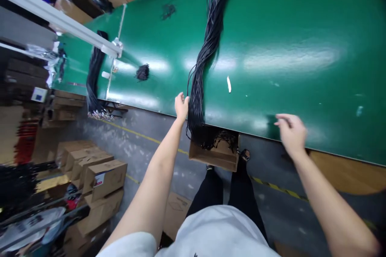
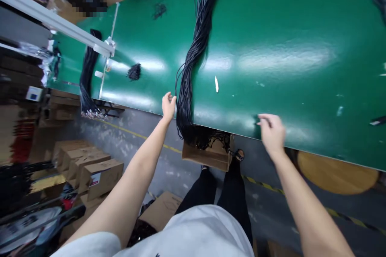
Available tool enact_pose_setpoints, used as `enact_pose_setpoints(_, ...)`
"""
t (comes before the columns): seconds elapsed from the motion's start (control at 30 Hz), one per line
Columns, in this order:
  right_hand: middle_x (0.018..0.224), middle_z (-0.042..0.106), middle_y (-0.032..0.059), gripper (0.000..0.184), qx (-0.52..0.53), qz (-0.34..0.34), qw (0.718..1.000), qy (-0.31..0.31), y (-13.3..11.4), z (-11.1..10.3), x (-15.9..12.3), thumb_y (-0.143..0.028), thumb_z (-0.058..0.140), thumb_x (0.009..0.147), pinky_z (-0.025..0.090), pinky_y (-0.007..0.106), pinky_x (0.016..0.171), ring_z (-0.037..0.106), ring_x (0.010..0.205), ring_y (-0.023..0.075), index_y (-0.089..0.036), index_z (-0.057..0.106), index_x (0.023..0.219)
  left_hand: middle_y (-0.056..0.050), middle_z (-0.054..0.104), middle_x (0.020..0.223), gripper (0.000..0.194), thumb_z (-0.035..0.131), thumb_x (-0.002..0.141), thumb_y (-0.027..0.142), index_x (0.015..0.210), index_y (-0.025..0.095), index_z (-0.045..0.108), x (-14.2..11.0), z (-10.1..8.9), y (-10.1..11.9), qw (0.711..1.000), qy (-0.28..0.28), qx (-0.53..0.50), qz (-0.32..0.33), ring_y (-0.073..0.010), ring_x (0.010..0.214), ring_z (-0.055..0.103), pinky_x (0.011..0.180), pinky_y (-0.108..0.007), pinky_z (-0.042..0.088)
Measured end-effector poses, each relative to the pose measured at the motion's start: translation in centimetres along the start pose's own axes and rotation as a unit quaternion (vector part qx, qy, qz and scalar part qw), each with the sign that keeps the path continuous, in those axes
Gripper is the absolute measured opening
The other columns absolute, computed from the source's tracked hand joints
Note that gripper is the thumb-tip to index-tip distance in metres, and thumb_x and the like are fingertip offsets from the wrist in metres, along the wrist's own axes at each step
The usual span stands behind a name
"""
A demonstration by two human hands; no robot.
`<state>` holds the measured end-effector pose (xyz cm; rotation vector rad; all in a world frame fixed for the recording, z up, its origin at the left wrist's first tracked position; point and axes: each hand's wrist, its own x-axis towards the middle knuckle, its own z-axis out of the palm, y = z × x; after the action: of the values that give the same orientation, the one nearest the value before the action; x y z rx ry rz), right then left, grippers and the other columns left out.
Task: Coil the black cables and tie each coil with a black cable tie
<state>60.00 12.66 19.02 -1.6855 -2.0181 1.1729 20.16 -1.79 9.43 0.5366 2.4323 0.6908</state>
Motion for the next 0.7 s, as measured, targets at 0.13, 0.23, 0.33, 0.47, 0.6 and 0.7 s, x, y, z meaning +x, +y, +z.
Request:
enact_pose_setpoints(0.13, 0.097, 0.069, 0.0060, 0.020, -0.013, -0.100, 0.994, -0.037, 0.1, 11.8, 5.5, -0.022, 0.049, 0.091, 0.053, 0.034, 0.076, 0.063, 0.069, 0.0145, -0.021, 0.069, 0.094, -0.008, 0.067, 0.103, 0.027, 0.071, 0.081, 0.020, 0.108, 0.018, 0.065, 7.8, 4.5, -1.0, 0.995, 0.044, -0.093, 0.014, -0.0169, 0.092, 0.063, 0.092, -0.031, 0.046)
enact_pose_setpoints(0.23, 0.093, 0.070, 0.0059, 0.023, -0.079, -0.105, 0.991, -0.004, 1.2, 18.5, 8.8, -0.017, 0.047, 0.091, 0.050, 0.031, 0.077, 0.065, 0.078, 0.0160, -0.020, 0.070, 0.094, -0.002, 0.068, 0.085, 0.008, 0.069, 0.081, 0.015, 0.088, 0.017, 0.068, 11.5, 7.4, -3.9, 0.977, 0.006, -0.212, -0.002, -0.0122, 0.081, 0.062, 0.084, -0.026, 0.048)
enact_pose_setpoints(0.33, 0.092, 0.073, 0.0059, 0.023, -0.145, -0.112, 0.983, 0.010, 2.6, 21.5, 10.8, -0.016, 0.049, 0.090, 0.048, 0.028, 0.075, 0.067, 0.086, 0.0172, -0.019, 0.072, 0.093, 0.000, 0.070, 0.082, 0.006, 0.068, 0.082, 0.018, 0.088, 0.018, 0.070, 13.4, 9.3, -6.7, 0.931, -0.064, -0.353, -0.063, -0.0073, 0.069, 0.061, 0.073, -0.022, 0.049)
enact_pose_setpoints(0.47, 0.087, 0.073, 0.0059, 0.022, -0.183, -0.143, 0.973, 0.000, 3.3, 23.7, 12.6, -0.016, 0.051, 0.088, 0.047, 0.027, 0.068, 0.068, 0.081, 0.0177, -0.017, 0.073, 0.088, 0.001, 0.070, 0.078, 0.008, 0.073, 0.080, 0.022, 0.087, 0.019, 0.073, 15.3, 10.4, -9.0, 0.882, -0.111, -0.436, -0.142, -0.0041, 0.061, 0.060, 0.063, -0.017, 0.049)
enact_pose_setpoints(0.6, 0.082, 0.072, 0.0067, 0.020, -0.214, -0.152, 0.965, 0.002, 3.2, 25.5, 13.8, -0.016, 0.052, 0.087, 0.045, 0.027, 0.063, 0.067, 0.076, 0.0184, -0.016, 0.071, 0.083, 0.001, 0.070, 0.072, 0.011, 0.077, 0.076, 0.023, 0.085, 0.019, 0.075, 16.8, 10.8, -9.9, 0.853, -0.129, -0.475, -0.174, -0.0036, 0.057, 0.060, 0.057, -0.015, 0.049)
enact_pose_setpoints(0.7, 0.079, 0.071, 0.0065, 0.018, -0.229, -0.156, 0.961, 0.009, 3.1, 26.4, 14.2, -0.016, 0.053, 0.087, 0.044, 0.027, 0.059, 0.066, 0.071, 0.0177, -0.016, 0.070, 0.081, 0.001, 0.070, 0.071, 0.014, 0.080, 0.072, 0.024, 0.083, 0.018, 0.074, 17.4, 10.8, -10.5, 0.843, -0.131, -0.492, -0.173, -0.0037, 0.055, 0.060, 0.055, -0.015, 0.050)
